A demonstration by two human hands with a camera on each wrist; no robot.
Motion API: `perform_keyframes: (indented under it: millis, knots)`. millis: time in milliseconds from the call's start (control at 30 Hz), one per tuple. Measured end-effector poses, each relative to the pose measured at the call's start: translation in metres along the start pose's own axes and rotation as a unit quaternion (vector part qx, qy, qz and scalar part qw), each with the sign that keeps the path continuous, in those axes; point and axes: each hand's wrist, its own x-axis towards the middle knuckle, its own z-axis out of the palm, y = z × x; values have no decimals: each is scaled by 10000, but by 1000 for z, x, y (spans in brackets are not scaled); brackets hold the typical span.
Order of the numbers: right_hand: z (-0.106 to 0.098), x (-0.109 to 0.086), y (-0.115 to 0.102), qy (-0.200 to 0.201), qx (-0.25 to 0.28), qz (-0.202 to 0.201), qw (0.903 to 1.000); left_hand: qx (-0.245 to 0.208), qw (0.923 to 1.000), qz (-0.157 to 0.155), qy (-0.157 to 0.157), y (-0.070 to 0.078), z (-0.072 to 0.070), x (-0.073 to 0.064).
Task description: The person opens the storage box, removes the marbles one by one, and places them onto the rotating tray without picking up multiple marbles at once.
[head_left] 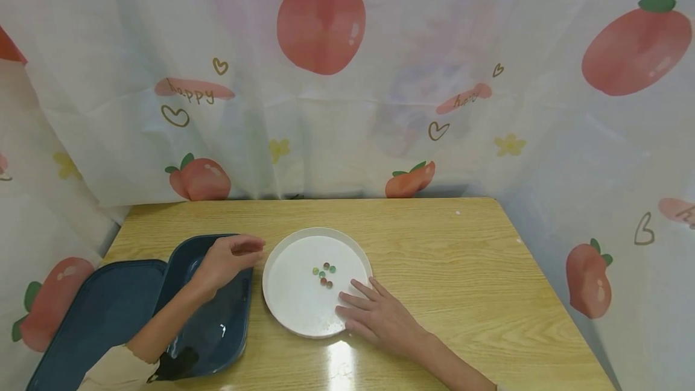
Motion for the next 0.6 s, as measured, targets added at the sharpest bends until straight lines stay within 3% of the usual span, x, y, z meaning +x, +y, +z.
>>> perform_keyframes:
  millis: [333, 600]
  knots:
    - [0, -1, -1, -67, 0, 92, 9999, 264, 9993, 106, -233, -24, -27, -2]
    - [-1, -1, -1, -65, -66, 40, 9999, 619, 9978, -60, -229, -39, -28, 3]
